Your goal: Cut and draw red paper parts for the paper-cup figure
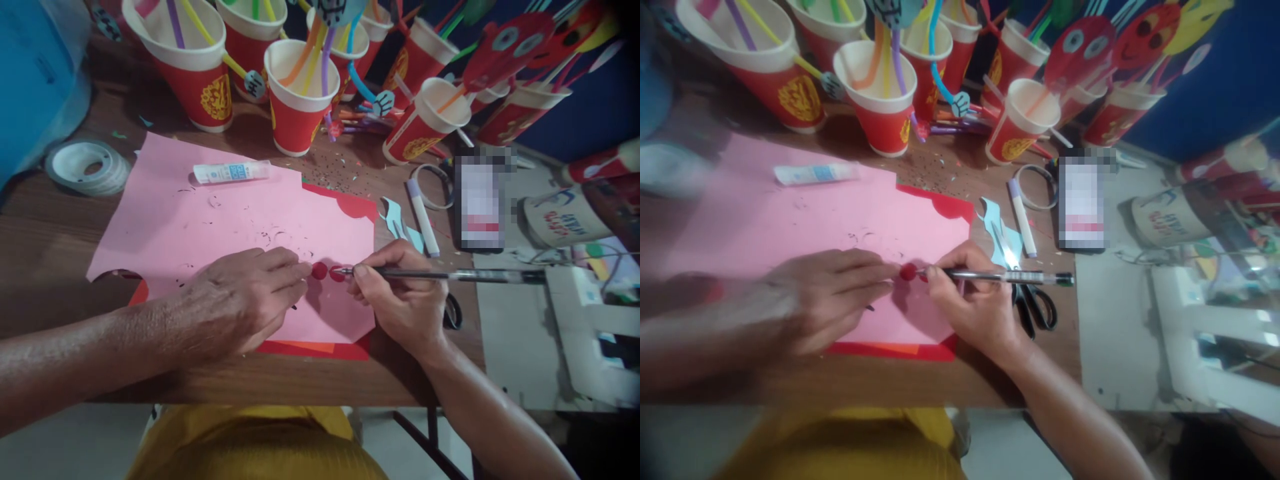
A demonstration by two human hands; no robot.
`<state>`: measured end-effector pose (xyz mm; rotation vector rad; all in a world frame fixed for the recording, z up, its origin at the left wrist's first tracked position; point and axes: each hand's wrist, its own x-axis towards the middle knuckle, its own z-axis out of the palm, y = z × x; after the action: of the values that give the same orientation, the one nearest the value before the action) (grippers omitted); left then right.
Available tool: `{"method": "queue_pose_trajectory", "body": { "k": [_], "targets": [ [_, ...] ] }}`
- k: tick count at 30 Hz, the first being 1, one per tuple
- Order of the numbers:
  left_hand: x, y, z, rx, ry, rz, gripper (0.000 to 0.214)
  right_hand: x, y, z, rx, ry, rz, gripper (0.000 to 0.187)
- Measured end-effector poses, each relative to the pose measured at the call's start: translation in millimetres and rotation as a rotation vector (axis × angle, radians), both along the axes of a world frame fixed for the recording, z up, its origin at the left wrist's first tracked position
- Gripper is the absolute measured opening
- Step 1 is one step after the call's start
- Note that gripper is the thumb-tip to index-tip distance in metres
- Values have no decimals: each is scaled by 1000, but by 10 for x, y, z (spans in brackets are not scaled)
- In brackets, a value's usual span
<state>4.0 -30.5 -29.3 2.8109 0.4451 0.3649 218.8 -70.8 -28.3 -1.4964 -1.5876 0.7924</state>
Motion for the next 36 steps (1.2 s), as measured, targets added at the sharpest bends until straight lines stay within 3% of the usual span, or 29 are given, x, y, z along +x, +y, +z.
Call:
{"method": "queue_pose_trajectory", "body": {
  "k": [3, 5, 7, 10, 12, 13, 15, 17, 23, 26, 30, 33, 36],
  "targets": [
    [-1, -6, -9, 14, -47, 45, 19, 35, 19, 39, 51, -36, 8, 8],
    [-9, -7, -27, 59, -108, 65, 20, 73, 11, 107, 171, -67, 14, 7],
    [-16, 0, -41, 99, -129, 60, 22, 93, -38, 194, 280, -117, 174, 10],
    [-7, 21, -32, 98, -88, 49, 22, 19, -176, 282, 343, -185, 573, 26],
    [12, 38, -11, 88, -106, 43, 24, -92, -261, 277, 401, -215, 582, 31],
    [23, 47, 0, 91, -130, 42, 25, -148, -289, 257, 509, -230, 678, 29],
    [41, 61, 13, 102, -175, 31, 27, -234, -306, 202, 718, -260, 692, 24],
    [44, 69, 14, 104, -180, 19, 27, -269, -290, 154, 816, -277, 708, 18],
    [-11, 61, -2, -26, -149, 82, 26, -211, -233, 137, 825, -278, 777, 17],
    [-22, 58, 19, -95, -143, 82, 27, -137, -186, 143, 685, -196, 639, 11],
    [2, 41, 49, -20, -122, 71, 23, -52, -83, 137, 250, -122, 172, 14],
    [27, 21, 53, 62, -68, 96, 22, -48, -29, 105, 21, -131, 120, 11],
    [41, 11, 60, 59, -5, 96, 21, -73, -19, 47, -83, -103, 131, 15]
  ]
}}
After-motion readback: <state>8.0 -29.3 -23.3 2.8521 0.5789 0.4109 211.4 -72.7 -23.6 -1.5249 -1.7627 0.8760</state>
